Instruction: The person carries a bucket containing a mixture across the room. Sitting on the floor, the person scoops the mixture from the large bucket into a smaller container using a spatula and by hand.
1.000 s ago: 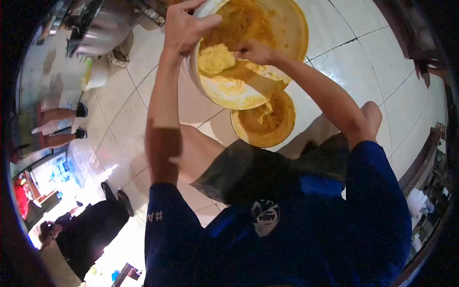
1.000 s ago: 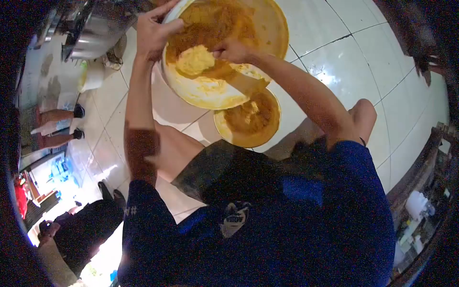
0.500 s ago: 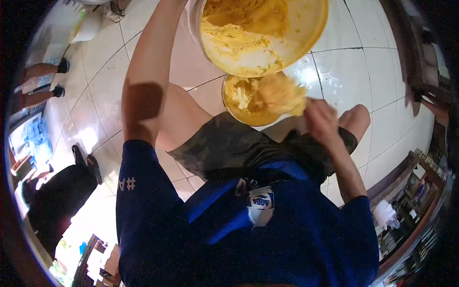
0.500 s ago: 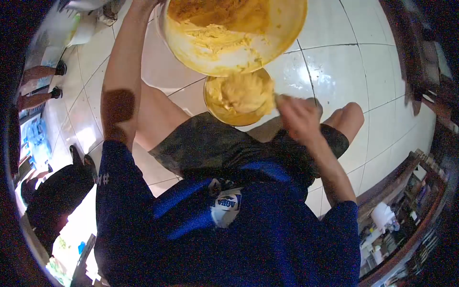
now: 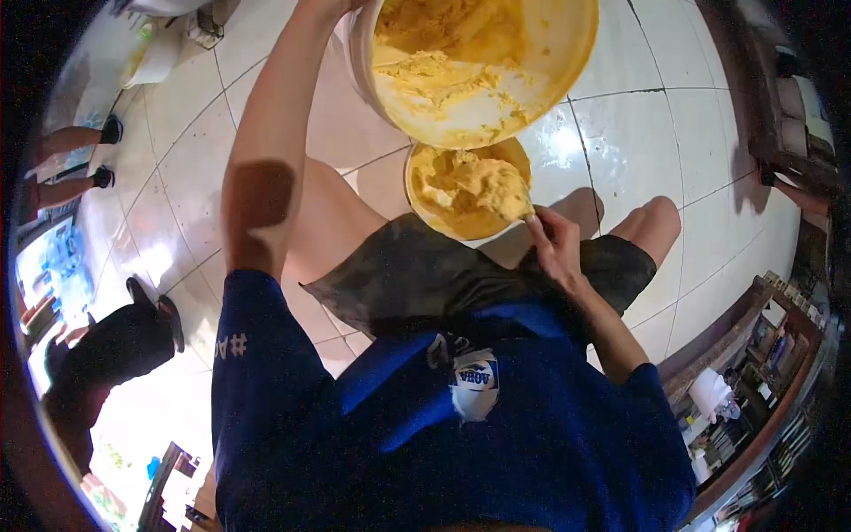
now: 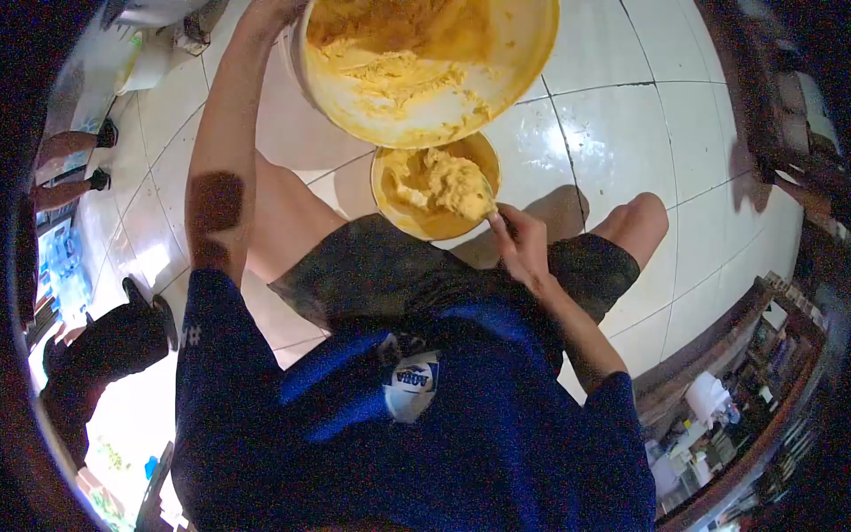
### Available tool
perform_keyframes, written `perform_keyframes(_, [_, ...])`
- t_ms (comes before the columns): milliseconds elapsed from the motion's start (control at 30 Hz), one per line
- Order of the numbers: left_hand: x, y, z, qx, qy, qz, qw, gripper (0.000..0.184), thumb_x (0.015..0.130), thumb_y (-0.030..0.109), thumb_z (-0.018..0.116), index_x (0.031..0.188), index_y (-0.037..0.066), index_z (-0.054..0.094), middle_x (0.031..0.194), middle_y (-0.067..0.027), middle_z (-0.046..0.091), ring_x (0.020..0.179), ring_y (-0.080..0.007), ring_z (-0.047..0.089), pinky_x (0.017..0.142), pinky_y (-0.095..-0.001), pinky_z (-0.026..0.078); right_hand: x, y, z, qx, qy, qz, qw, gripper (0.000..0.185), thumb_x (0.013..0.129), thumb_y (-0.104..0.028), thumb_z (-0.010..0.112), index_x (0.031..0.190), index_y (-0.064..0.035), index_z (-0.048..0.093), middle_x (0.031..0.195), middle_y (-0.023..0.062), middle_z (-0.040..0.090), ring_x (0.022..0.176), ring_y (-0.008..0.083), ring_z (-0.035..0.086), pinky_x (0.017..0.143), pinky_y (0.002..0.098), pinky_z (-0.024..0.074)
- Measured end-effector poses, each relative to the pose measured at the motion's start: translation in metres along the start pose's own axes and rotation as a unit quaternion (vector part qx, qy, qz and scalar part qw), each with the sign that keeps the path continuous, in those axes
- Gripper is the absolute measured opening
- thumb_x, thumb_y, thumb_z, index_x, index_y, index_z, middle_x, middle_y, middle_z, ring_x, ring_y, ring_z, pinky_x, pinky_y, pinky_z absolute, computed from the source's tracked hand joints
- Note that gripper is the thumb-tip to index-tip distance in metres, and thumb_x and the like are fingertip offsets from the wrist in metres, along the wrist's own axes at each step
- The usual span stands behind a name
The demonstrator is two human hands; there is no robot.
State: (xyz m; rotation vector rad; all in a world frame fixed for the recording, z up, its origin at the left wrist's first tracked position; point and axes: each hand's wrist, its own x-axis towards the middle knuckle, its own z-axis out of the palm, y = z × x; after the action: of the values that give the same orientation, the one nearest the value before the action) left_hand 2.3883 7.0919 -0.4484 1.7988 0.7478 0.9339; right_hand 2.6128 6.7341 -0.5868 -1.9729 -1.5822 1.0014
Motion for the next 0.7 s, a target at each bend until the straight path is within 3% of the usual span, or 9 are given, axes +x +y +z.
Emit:
perform_keyframes(67, [0.001, 0.006, 0.003, 0.055, 0.019, -0.014, 0.998, 0.038, 0.078, 0.017, 0.076, 0.110, -0.003, 0.071, 0.091, -0.0148, 0.073, 0.071, -0.0200, 0.069, 0.067, -0.0357, 0.055, 0.002, -0.010, -0.006, 0.242, 0.007, 0.129, 0.962, 0.029, 0.097, -0.023, 0.059, 0.113, 0.0006, 0.067, 0.087, 0.0176, 0.069, 0.069, 0.0250, 0.066, 0.062, 0.0323, 0.0483])
perform_keyframes(167, [0.002, 0.005, 0.005, 0.093, 0.044, -0.046, 0.994, 0.034, 0.077, 0.014, 0.073, 0.105, -0.006, 0.072, 0.095, -0.0166, 0.073, 0.074, -0.0215, 0.069, 0.069, -0.0377, 0.055, 0.046, -0.059, -0.038, 0.229, 0.089, 0.061, 0.967, 0.027, 0.096, -0.022, 0.058, 0.112, -0.0017, 0.067, 0.085, 0.0184, 0.067, 0.071, 0.0293, 0.065, 0.065, 0.0352, 0.0490])
perform_keyframes(233, [0.001, 0.002, 0.007, 0.086, 0.038, -0.024, 0.995, 0.034, 0.077, 0.016, 0.075, 0.103, -0.006, 0.072, 0.097, -0.0178, 0.072, 0.077, -0.0230, 0.070, 0.071, -0.0404, 0.055, 0.105, -0.094, -0.056, 0.023, 0.146, -0.049, 0.988, 0.024, 0.094, -0.018, 0.059, 0.111, -0.0032, 0.067, 0.088, 0.0185, 0.067, 0.076, 0.0328, 0.066, 0.068, 0.0390, 0.0506])
perform_keyframes(300, [-0.002, 0.011, 0.010, 0.128, 0.026, -0.036, 0.991, 0.035, 0.077, 0.018, 0.076, 0.103, -0.006, 0.072, 0.097, -0.0186, 0.072, 0.078, -0.0239, 0.070, 0.071, -0.0415, 0.055, 0.183, -0.091, -0.048, -0.167, 0.211, -0.182, 0.946, 0.020, 0.091, -0.013, 0.053, 0.105, -0.0045, 0.066, 0.093, 0.0181, 0.067, 0.086, 0.0352, 0.067, 0.075, 0.0469, 0.0529])
perform_keyframes(367, [-0.001, 0.012, 0.014, 0.169, 0.012, -0.048, 0.984, 0.036, 0.077, 0.020, 0.077, 0.102, -0.006, 0.072, 0.098, -0.0194, 0.072, 0.079, -0.0248, 0.070, 0.072, -0.0427, 0.056, 0.255, -0.078, -0.031, -0.287, 0.187, -0.180, 0.922, 0.023, 0.093, -0.015, 0.050, 0.106, -0.0052, 0.066, 0.094, 0.0158, 0.068, 0.088, 0.0347, 0.068, 0.075, 0.0475, 0.0542])
perform_keyframes(433, [-0.002, 0.000, 0.018, 0.083, 0.012, 0.034, 0.996, 0.041, 0.076, 0.025, 0.079, 0.101, -0.005, 0.072, 0.096, -0.0202, 0.072, 0.079, -0.0265, 0.070, 0.070, -0.0440, 0.055, 0.313, -0.069, -0.011, -0.423, 0.044, -0.091, 0.900, 0.025, 0.093, -0.019, 0.051, 0.109, -0.0066, 0.066, 0.098, 0.0145, 0.069, 0.092, 0.0328, 0.068, 0.076, 0.0468, 0.0551])
perform_keyframes(567, [-0.004, -0.001, 0.019, 0.136, 0.023, 0.031, 0.990, 0.046, 0.074, 0.026, 0.080, 0.107, -0.005, 0.071, 0.093, -0.0183, 0.072, 0.080, -0.0260, 0.069, 0.071, -0.0441, 0.055, 0.341, -0.030, 0.049, -0.307, 0.227, -0.135, 0.914, 0.025, 0.093, -0.020, 0.052, 0.110, -0.0080, 0.067, 0.098, 0.0159, 0.069, 0.094, 0.0300, 0.068, 0.077, 0.0456, 0.0551])
perform_keyframes(633, [-0.010, 0.003, 0.023, 0.108, 0.023, 0.018, 0.994, 0.045, 0.074, 0.025, 0.079, 0.107, -0.004, 0.071, 0.093, -0.0176, 0.072, 0.079, -0.0252, 0.069, 0.071, -0.0437, 0.055, 0.318, -0.056, 0.046, -0.332, -0.037, -0.035, 0.942, 0.029, 0.094, -0.024, 0.052, 0.114, -0.0085, 0.067, 0.109, 0.0168, 0.068, 0.101, 0.0291, 0.067, 0.080, 0.0452, 0.0548])
perform_keyframes(700, [-0.010, 0.003, 0.026, 0.078, 0.021, 0.010, 0.997, 0.045, 0.074, 0.025, 0.078, 0.108, -0.004, 0.071, 0.092, -0.0168, 0.072, 0.079, -0.0245, 0.069, 0.071, -0.0433, 0.055, 0.329, -0.035, 0.081, -0.365, -0.056, -0.076, 0.926, 0.032, 0.094, -0.025, 0.052, 0.117, -0.0078, 0.065, 0.111, 0.0169, 0.068, 0.103, 0.0297, 0.066, 0.081, 0.0450, 0.0548])
